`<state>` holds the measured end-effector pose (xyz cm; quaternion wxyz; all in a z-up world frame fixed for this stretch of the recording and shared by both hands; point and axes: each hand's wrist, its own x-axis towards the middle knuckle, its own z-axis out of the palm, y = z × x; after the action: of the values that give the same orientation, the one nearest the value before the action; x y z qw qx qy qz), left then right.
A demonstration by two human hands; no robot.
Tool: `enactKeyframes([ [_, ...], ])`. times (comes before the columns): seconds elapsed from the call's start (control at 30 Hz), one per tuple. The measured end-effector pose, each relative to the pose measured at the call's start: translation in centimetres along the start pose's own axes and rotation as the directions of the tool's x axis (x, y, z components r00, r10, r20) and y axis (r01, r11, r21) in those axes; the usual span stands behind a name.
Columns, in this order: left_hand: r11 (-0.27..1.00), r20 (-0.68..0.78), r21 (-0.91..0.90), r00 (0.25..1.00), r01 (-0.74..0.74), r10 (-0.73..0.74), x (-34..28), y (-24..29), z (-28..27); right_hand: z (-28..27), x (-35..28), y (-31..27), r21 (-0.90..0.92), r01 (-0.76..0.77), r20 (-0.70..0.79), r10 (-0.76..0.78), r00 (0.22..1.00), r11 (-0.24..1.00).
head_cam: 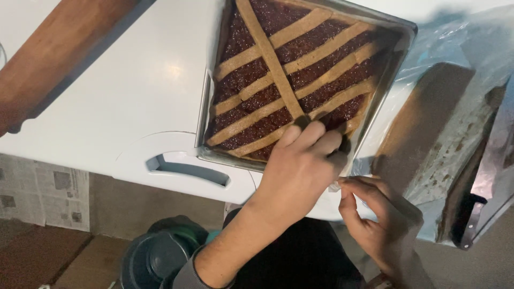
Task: Preparing dough strips and placing them on a lattice pie.
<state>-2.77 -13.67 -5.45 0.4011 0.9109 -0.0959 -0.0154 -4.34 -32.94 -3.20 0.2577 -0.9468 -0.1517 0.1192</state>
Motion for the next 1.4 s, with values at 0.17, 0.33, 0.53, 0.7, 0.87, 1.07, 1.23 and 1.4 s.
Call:
enactKeyframes([
  [0.17, 0.989, 0.0, -0.122, 0.997, 0.08, -0.081, -0.3, -0.2, -1.3, -0.2, 0.3, -0.1, 0.0, 0.014, -0.001, -0.014, 1.0, 1.0],
  [0.33, 0.997, 0.015, -0.064, 0.999, 0.037, -0.036, 0.5, -0.4, -0.6, 0.0, 0.3, -0.1, 0.008, 0.06, -0.014, -0.06, 0.998, 0.998],
  [0.53, 0.998, 0.028, -0.04, 0.998, 0.058, -0.056, 0.8, -0.5, 0.1, 0.1, 0.2, 0.2, 0.034, 0.058, 0.002, -0.058, 0.998, 0.998],
  [0.7, 0.999, -0.046, 0.026, 0.998, 0.032, -0.031, 0.8, -0.4, 0.4, 0.1, 0.3, 0.0, 0.04, 0.045, -0.015, -0.044, 0.999, 0.998],
  [0.87, 0.988, 0.004, -0.124, 0.995, 0.095, -0.095, 1.0, -0.8, -0.5, 0.0, 0.3, 0.1, 0.029, 0.037, -0.015, -0.036, 0.999, 0.999],
  [1.07, 0.995, 0.018, -0.066, 0.997, 0.075, -0.074, 1.2, -0.6, 0.1, 0.1, 0.3, 0.2, 0.033, 0.033, -0.005, -0.033, 0.999, 0.999],
  [1.23, 0.992, 0.018, 0.119, 0.999, 0.038, -0.04, 1.5, 0.3, 0.3, 0.0, 0.2, 0.1, 0.042, 0.051, 0.0, -0.051, 0.999, 0.998],
  [1.4, 0.997, 0.034, -0.023, 0.997, 0.073, -0.073, 1.2, -0.1, -0.1, 0.1, 0.2, -0.1, 0.029, 0.031, -0.016, -0.03, 0.999, 0.999],
])
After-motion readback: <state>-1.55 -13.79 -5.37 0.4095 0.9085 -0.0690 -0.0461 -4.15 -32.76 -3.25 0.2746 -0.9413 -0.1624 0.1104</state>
